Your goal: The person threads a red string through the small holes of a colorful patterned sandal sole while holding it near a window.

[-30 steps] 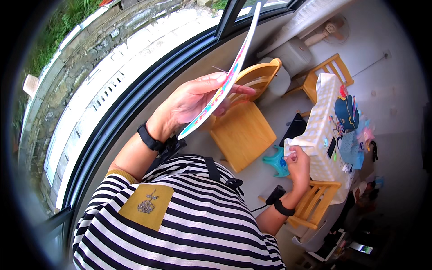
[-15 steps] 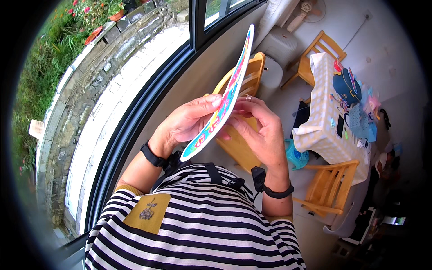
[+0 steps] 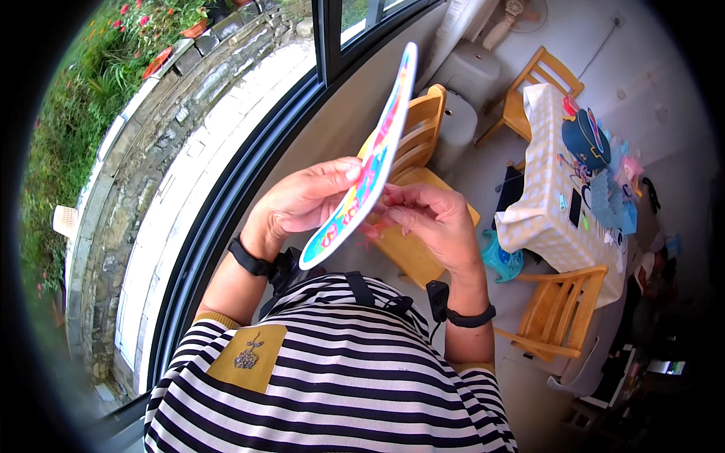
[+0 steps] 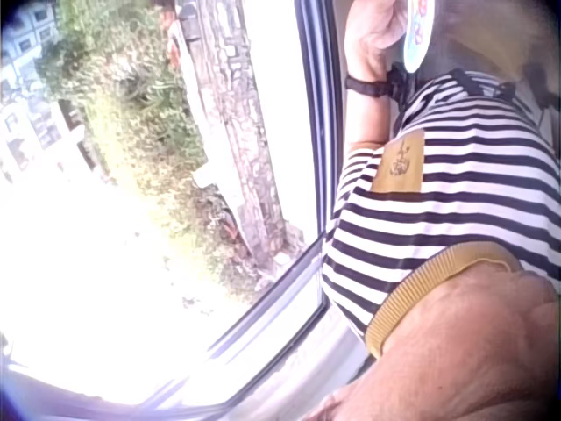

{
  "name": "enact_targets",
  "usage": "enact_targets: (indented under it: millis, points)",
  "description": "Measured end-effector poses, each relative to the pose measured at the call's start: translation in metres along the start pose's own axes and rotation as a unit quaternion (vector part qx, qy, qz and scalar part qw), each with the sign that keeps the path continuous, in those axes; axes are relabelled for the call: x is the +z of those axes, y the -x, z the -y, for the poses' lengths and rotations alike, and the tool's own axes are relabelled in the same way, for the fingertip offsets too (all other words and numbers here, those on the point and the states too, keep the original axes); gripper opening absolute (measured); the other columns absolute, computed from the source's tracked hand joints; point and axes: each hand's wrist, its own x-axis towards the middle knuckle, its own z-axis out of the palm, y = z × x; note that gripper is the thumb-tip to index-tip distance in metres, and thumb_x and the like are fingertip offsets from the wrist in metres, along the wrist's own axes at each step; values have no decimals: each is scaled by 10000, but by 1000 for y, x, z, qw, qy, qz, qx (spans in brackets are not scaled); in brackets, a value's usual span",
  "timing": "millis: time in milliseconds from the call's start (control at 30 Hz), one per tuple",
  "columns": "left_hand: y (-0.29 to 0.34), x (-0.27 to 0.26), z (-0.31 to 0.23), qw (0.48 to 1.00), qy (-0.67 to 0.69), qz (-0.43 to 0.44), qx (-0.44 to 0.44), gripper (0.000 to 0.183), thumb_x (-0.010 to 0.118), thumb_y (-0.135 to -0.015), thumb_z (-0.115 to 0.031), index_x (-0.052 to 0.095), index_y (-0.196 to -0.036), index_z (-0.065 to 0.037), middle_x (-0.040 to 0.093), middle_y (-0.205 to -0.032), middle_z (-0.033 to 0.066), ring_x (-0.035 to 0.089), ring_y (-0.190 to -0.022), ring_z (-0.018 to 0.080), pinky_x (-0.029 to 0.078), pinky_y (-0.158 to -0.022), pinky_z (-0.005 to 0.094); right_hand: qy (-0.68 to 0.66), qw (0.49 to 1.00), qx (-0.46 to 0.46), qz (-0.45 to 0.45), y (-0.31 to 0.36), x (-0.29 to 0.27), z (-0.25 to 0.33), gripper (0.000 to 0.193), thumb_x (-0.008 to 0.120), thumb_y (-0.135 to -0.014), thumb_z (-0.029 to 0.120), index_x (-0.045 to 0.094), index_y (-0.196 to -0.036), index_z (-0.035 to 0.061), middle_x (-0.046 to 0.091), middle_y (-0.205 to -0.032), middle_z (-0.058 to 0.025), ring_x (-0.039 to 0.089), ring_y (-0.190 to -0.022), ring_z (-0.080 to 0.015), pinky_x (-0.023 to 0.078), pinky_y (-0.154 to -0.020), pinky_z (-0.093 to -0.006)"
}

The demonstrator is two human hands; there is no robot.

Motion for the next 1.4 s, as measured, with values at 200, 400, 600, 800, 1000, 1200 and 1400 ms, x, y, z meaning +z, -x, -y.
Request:
enact_targets:
  millis: [200,400,600,800,1000,1200,1400]
  points:
    - [5,-1,-19,992,-71,10,107,394,476,-966,-307,482,-1227,-11,467,-1300,285,480,-1214,389,531,-850,475,72,995,64,11,14,-18,-8,145,628,-866,23,664,-979,-61,673,-837,-61,634,-759,-90,519,-690,-215]
    - [31,-20,-41,977,-59,-80,186,331,609,-885,-320,533,-1064,-52,462,-1315,238,492,-1198,360,541,-816,374,106,989,101,-27,30,-46,-39,164,630,-868,60,688,-987,-36,691,-828,-64,635,-725,-89,504,-649,-209]
    - [37,-23,-45,966,77,-41,244,218,519,-944,-188,534,-1034,10,538,-1190,217,524,-1152,352,552,-821,357,101,984,128,-67,39,-65,-66,173,640,-860,67,688,-984,-42,691,-817,-83,643,-715,-103,504,-641,-215]
    - [46,-28,-45,943,111,-108,293,209,511,-946,-139,546,-1033,48,613,-1033,199,591,-1047,325,551,-835,332,89,979,163,-85,45,-97,-100,169,649,-857,98,696,-946,-37,676,-776,-66,623,-691,-95,490,-624,-210]
    - [45,-25,-43,937,80,-132,314,195,516,-943,-127,548,-1017,51,611,-988,187,612,-986,303,549,-835,323,131,965,200,-112,54,-124,-127,194,658,-848,111,688,-954,-48,674,-764,-70,622,-675,-103,502,-632,-220]
    - [45,-16,-43,930,11,-178,321,195,509,-945,-138,548,-991,47,606,-956,176,621,-948,248,567,-782,294,281,930,168,-166,60,-131,-138,172,642,-838,77,678,-952,-47,678,-778,-88,625,-666,-148,500,-613,-259]
    - [17,-6,-11,939,-144,-229,213,210,571,-932,-193,597,-1002,4,663,-907,45,627,-767,82,518,-697,226,517,770,-205,-311,31,-51,-34,125,606,-816,-7,631,-935,-34,620,-979,-155,588,-868,-300,482,-775,-356]
